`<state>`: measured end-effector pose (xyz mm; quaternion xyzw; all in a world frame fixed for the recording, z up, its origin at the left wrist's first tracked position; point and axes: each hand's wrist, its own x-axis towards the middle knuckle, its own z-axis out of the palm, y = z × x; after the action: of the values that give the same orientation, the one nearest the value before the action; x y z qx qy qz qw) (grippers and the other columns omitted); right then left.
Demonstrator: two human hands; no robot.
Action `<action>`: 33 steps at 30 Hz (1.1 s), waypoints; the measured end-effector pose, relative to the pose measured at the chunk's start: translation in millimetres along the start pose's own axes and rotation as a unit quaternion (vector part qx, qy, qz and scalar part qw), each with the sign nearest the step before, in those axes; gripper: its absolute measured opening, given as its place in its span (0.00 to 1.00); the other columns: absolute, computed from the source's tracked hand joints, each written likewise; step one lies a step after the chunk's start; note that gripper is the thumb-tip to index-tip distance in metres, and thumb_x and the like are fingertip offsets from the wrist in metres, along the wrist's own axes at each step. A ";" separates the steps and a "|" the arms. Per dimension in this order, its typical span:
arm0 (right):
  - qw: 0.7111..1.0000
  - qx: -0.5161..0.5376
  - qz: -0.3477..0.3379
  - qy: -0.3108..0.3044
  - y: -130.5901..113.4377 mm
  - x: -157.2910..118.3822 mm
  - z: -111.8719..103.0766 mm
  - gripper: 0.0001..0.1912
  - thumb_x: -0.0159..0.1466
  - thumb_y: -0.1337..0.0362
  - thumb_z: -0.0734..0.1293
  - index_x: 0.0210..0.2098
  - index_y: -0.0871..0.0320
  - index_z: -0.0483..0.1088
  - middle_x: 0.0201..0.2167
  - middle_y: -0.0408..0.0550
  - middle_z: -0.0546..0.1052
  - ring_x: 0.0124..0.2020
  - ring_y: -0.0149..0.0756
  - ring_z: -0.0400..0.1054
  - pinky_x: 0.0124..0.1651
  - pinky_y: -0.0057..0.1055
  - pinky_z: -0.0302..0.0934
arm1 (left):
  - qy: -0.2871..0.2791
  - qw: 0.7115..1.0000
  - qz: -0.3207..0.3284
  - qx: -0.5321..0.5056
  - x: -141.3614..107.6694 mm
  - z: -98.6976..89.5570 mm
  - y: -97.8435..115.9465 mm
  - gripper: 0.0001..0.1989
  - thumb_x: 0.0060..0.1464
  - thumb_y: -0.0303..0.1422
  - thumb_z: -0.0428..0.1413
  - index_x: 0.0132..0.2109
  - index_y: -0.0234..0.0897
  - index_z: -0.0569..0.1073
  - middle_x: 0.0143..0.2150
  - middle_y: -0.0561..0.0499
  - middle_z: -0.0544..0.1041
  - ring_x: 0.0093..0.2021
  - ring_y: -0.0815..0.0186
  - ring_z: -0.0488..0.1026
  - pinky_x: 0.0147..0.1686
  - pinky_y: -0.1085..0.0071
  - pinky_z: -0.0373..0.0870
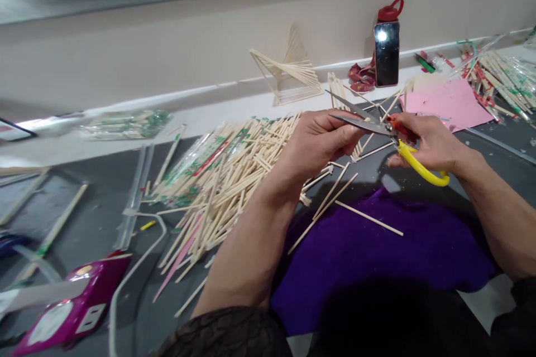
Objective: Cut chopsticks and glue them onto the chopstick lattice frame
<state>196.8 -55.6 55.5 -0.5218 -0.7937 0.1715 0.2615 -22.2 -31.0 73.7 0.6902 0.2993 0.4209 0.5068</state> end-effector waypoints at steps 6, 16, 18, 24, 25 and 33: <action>1.000 0.001 -0.012 -0.008 -0.1 -1.1 -2.3 0.28 0.47 0.44 0.70 0.37 0.59 0.70 0.24 0.41 0.65 0.25 0.30 0.56 0.29 0.30 0.48 | -0.053 0.994 -0.076 -0.049 -0.3 -4.6 4.4 0.06 0.44 0.34 0.64 0.27 0.36 0.79 0.14 0.56 0.63 0.12 0.78 0.50 0.11 0.77 0.42; 0.999 0.038 -0.023 -0.026 -2.1 -3.3 -7.8 0.30 0.43 0.43 0.73 0.36 0.59 0.69 0.24 0.41 0.63 0.25 0.30 0.55 0.30 0.30 0.48 | -0.083 0.973 -0.178 -0.118 -3.2 -0.3 14.3 0.11 0.37 0.36 0.66 0.25 0.35 0.74 0.13 0.57 0.60 0.13 0.78 0.48 0.12 0.78 0.38; 0.998 0.043 -0.021 -0.029 -3.3 -3.8 -8.6 0.30 0.43 0.43 0.73 0.36 0.59 0.69 0.25 0.40 0.63 0.25 0.30 0.54 0.30 0.30 0.48 | -0.096 0.973 -0.174 -0.114 -3.3 -1.4 13.3 0.11 0.37 0.37 0.66 0.24 0.35 0.74 0.13 0.57 0.60 0.13 0.78 0.47 0.12 0.77 0.38; 1.000 0.012 0.026 0.008 -9.6 -1.9 1.5 0.27 0.47 0.40 0.69 0.31 0.58 0.66 0.22 0.40 0.63 0.24 0.29 0.54 0.29 0.30 0.44 | 0.049 0.997 -0.039 0.052 -1.8 2.7 6.9 0.12 0.49 0.38 0.61 0.24 0.36 0.72 0.16 0.55 0.66 0.14 0.76 0.53 0.13 0.75 0.47; 0.999 0.009 0.038 0.023 -11.8 -1.4 4.8 0.27 0.48 0.39 0.68 0.30 0.57 0.66 0.22 0.40 0.63 0.24 0.29 0.53 0.29 0.30 0.44 | 0.098 0.990 0.000 0.103 -1.9 4.3 5.1 0.12 0.51 0.37 0.61 0.24 0.37 0.72 0.17 0.55 0.68 0.15 0.76 0.56 0.14 0.75 0.51; 0.996 0.013 0.062 0.058 -20.3 -0.5 18.9 0.27 0.49 0.37 0.65 0.28 0.56 0.60 0.22 0.41 0.63 0.23 0.30 0.54 0.28 0.30 0.44 | 0.179 0.882 0.237 0.366 -6.1 8.2 -6.1 0.08 0.61 0.35 0.55 0.36 0.39 0.76 0.29 0.51 0.79 0.31 0.68 0.76 0.33 0.72 0.71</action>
<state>170.7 -64.2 51.2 -0.5756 -0.7409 0.1674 0.3028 -17.7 -37.9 65.1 0.7898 0.3453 0.5053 0.0413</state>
